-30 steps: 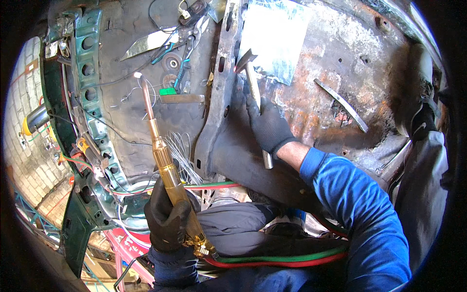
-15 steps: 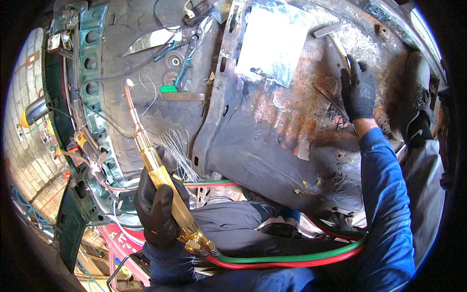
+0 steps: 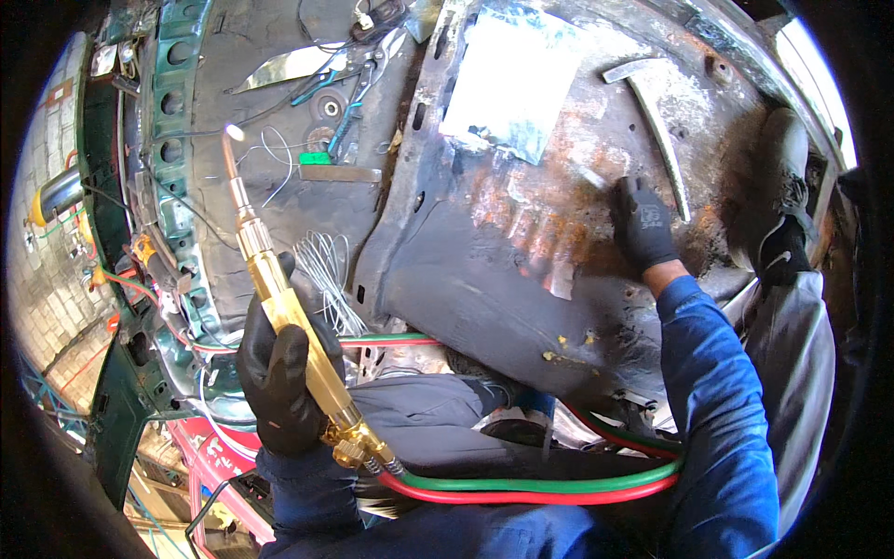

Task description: The person uses a welding torch to join a metal patch to a car floor panel. They feed a welding rod into the flame, create a weld bead, and then use a hammer to tap the weld area.

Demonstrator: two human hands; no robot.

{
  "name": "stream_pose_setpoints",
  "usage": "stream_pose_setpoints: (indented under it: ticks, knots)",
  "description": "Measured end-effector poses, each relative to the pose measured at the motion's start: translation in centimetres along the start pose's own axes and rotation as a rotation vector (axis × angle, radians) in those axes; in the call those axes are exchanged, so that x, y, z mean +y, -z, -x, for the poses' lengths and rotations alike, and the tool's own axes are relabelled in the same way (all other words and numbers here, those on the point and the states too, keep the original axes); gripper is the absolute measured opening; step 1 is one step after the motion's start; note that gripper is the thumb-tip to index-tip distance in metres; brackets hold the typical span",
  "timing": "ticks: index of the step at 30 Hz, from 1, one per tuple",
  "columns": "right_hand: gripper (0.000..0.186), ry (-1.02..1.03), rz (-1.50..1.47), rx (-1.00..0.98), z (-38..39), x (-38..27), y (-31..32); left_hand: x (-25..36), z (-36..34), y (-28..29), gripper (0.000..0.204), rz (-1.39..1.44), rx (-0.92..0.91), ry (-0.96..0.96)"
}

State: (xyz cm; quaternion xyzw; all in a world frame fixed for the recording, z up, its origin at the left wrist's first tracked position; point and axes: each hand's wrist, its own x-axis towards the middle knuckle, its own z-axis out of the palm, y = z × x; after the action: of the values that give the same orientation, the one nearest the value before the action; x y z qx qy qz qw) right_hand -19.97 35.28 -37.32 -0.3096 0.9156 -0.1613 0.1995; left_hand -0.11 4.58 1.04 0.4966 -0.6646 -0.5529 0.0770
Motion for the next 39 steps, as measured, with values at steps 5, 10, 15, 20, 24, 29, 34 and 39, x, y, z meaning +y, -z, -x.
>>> stream_pose_setpoints:
  ticks: [5, 10, 15, 20, 24, 29, 34, 39]
  knots:
    - [0.026, 0.009, -0.434, 0.043, -1.9, -7.1, 1.8, -0.1, 0.3, -0.5, 0.085, -0.019, 0.023, -0.005]
    - [0.036, -0.081, -0.792, -0.021, -3.9, -14.1, 4.4, -0.3, 0.2, -1.0, 0.087, -0.018, 0.032, -0.017]
    - [0.044, 0.003, -0.661, -0.07, -3.8, -13.3, -1.0, -0.6, -0.3, -1.0, 0.09, -0.021, 0.026, -0.018]
    - [0.057, 0.176, -0.666, 0.009, -6.1, -14.1, -1.7, -0.7, -0.4, -1.1, 0.091, -0.035, 0.039, -0.007]
    - [0.061, 0.209, -0.535, 0.067, -7.0, -14.4, -2.8, -0.7, -0.7, -1.5, 0.089, -0.037, 0.046, -0.013]
    - [0.049, 0.113, -0.61, -0.063, -7.4, -16.2, 0.8, -0.5, -0.6, -1.2, 0.088, -0.01, 0.055, -0.01]
    - [0.054, 0.17, -0.426, -0.054, -7.5, -14.2, -3.9, -0.5, -1.2, -1.8, 0.088, -0.028, 0.021, -0.002]
    - [0.05, 0.148, -0.647, 0.104, -7.0, -16.7, -1.3, -0.6, -0.7, -1.1, 0.09, -0.024, 0.057, 0.002]
